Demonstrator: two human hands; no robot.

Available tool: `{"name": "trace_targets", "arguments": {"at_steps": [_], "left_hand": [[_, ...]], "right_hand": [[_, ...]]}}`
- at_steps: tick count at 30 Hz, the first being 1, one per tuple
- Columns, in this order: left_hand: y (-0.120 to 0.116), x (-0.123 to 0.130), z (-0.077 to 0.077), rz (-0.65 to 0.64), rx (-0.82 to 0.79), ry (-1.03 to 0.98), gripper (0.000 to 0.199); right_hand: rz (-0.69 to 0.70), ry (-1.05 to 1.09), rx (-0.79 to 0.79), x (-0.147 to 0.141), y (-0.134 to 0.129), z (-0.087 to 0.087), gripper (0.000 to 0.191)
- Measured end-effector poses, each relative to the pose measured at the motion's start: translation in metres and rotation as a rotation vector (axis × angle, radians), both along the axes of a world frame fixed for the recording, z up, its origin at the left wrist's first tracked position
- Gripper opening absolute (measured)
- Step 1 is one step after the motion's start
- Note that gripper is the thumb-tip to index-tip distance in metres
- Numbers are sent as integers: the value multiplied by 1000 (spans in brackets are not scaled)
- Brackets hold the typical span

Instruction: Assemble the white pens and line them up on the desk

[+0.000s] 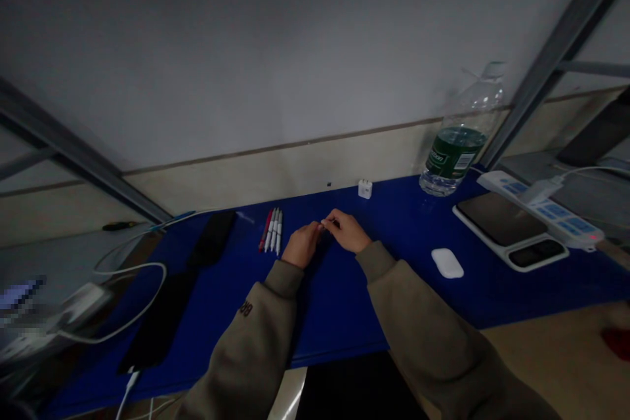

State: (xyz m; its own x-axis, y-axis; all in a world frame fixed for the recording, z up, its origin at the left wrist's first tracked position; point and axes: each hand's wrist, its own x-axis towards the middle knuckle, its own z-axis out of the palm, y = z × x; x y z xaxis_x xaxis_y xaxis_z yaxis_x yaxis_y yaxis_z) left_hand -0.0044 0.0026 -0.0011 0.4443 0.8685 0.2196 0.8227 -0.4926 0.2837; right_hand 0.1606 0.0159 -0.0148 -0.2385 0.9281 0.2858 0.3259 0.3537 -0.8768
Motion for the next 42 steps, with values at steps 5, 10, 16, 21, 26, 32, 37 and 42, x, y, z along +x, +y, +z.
{"name": "trace_targets", "arguments": {"at_steps": [5, 10, 16, 21, 26, 32, 37, 42], "left_hand": [[-5, 1, 9, -29, 43, 5, 34], [-8, -2, 15, 74, 12, 138, 43], [-8, -2, 21, 163, -49, 203, 49], [-13, 0, 26, 56, -51, 151, 46], [-10, -2, 21, 180, -47, 182, 49], [-10, -5, 22, 58, -23, 141, 45], [-10, -5, 21, 120, -22, 177, 51], [-12, -5, 23, 35, -23, 128, 46]], "right_hand": [[-156, -109, 82, 1, 1, -1, 33], [-208, -219, 89, 3, 0, 5, 50], [-47, -95, 60, 3, -1, 9, 34], [-94, -167, -38, 1, 1, 5, 54], [-28, -24, -60, 3, -1, 9, 45], [-35, -69, -74, 4, -3, 11, 50], [73, 44, -77, 2, -6, 14, 40], [11, -50, -73, 1, -5, 12, 49]]}}
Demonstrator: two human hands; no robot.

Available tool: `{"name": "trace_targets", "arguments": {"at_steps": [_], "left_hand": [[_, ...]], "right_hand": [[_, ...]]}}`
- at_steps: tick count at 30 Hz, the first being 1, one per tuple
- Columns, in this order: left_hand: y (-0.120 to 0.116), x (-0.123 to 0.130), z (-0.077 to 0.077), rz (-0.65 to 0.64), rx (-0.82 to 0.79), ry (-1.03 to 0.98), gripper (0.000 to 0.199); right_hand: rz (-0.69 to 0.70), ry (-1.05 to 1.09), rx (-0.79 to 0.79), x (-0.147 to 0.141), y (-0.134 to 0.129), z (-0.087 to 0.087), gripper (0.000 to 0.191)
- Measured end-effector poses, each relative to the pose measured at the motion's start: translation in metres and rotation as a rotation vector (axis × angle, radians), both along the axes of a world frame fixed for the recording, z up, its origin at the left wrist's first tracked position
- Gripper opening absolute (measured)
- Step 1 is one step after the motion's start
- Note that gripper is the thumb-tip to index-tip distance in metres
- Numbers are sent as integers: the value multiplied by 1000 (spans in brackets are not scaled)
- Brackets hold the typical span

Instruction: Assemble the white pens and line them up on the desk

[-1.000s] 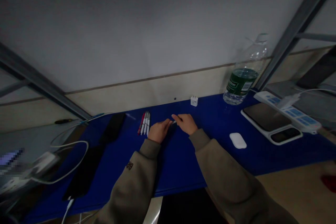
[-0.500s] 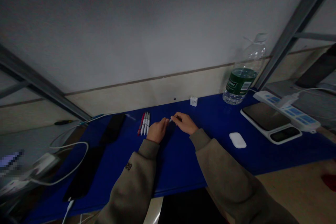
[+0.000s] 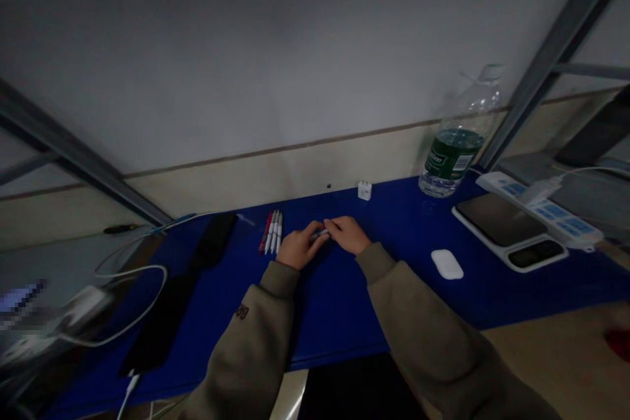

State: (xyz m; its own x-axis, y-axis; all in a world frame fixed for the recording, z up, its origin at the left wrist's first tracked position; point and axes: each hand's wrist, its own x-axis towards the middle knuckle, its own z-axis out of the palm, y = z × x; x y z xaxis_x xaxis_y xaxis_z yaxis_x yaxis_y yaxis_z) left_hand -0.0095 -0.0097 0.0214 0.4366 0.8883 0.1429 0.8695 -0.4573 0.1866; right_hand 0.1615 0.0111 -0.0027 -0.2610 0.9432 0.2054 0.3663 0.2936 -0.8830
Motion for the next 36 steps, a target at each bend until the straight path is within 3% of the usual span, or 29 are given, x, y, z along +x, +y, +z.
{"name": "trace_targets", "arguments": {"at_steps": [3, 9, 17, 23, 28, 36], "left_hand": [[-1, 2, -1, -20, 10, 3, 44], [4, 1, -7, 59, -5, 64, 47], [1, 4, -4, -64, -18, -34, 40], [1, 5, -2, -89, 99, -99, 35], [8, 3, -6, -148, 99, -98, 31], [9, 2, -15, 50, 136, 110, 28]], "right_hand": [[-23, -7, -29, 1, 0, 0, 52], [31, 19, 56, -2, 0, 0, 38], [-84, -8, 28, -1, 7, -13, 47], [-304, 190, -99, 1, 11, -20, 52], [-450, 207, -53, 7, 13, -18, 55], [-372, -27, 98, 8, 13, -15, 46]]}}
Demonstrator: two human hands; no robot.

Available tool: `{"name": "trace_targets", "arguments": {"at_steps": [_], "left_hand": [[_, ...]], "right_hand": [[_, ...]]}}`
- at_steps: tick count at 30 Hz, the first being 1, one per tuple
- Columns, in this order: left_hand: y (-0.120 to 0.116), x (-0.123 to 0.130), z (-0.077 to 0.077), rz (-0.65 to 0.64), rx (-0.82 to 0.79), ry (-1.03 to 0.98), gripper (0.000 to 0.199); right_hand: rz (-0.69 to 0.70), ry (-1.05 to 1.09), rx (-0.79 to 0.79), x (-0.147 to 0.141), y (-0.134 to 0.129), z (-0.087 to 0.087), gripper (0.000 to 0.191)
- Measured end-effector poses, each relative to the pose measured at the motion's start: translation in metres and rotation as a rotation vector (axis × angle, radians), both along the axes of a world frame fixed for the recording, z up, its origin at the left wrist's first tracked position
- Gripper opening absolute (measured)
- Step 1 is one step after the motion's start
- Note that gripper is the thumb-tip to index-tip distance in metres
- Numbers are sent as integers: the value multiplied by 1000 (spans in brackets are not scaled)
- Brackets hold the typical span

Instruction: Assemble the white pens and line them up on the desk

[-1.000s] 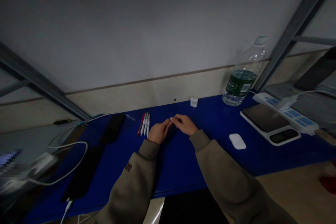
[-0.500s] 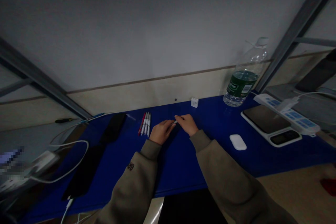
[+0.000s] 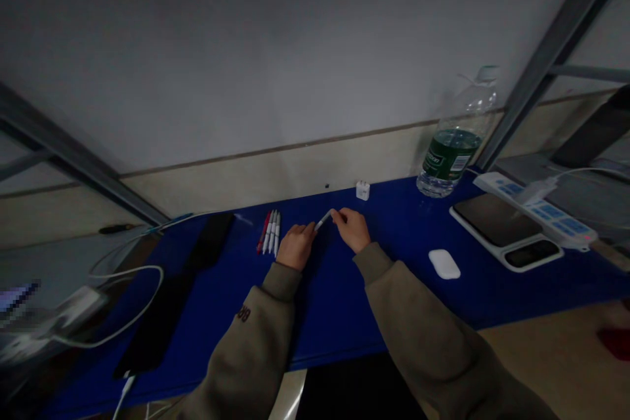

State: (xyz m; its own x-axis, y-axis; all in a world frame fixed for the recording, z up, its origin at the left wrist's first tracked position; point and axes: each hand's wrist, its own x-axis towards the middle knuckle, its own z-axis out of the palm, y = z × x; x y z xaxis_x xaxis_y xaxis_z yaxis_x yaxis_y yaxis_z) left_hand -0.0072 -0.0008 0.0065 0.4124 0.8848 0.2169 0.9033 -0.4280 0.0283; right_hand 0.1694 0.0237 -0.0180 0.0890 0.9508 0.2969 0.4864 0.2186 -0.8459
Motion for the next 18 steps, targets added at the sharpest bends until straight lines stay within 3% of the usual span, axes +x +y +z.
{"name": "trace_targets", "arguments": {"at_steps": [18], "left_hand": [[-2, -6, 9, 278, -16, 36, 31]], "right_hand": [[21, -87, 6, -2, -2, 1, 43]]}}
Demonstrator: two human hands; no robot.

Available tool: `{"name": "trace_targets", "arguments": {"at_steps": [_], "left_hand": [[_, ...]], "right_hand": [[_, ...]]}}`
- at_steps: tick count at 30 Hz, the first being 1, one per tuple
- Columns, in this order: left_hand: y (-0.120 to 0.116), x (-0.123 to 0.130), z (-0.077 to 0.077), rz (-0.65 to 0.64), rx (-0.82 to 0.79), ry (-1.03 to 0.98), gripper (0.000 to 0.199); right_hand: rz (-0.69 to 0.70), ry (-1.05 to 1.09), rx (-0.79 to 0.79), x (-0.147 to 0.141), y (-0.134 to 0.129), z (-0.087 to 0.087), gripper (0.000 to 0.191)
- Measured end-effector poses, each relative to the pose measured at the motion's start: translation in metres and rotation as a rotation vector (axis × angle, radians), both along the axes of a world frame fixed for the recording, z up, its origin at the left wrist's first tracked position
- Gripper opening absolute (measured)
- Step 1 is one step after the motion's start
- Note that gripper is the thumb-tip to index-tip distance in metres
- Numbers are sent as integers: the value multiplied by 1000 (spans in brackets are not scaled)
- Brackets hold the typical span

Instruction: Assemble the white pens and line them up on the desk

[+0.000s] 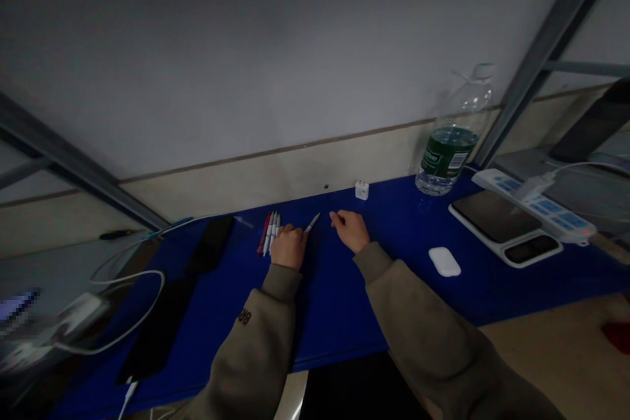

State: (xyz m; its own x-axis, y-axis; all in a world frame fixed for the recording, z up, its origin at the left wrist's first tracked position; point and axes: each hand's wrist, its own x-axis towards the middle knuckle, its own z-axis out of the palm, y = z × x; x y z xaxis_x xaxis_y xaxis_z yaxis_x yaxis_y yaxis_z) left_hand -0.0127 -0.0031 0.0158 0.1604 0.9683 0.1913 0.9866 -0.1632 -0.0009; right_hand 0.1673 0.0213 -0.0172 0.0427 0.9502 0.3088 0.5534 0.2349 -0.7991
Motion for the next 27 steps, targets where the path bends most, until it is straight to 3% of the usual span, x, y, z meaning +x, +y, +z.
{"name": "trace_targets", "arguments": {"at_steps": [3, 10, 27], "left_hand": [[1, -1, -2, 38, -6, 27, 32], [0, 3, -5, -10, 18, 88, 26], [8, -15, -4, 155, 48, 27, 29]], "right_hand": [[0, -11, -2, 0, 0, 1, 42], [2, -26, -3, -3, -2, 0, 43], [20, -51, -5, -4, -3, -1, 42]]}}
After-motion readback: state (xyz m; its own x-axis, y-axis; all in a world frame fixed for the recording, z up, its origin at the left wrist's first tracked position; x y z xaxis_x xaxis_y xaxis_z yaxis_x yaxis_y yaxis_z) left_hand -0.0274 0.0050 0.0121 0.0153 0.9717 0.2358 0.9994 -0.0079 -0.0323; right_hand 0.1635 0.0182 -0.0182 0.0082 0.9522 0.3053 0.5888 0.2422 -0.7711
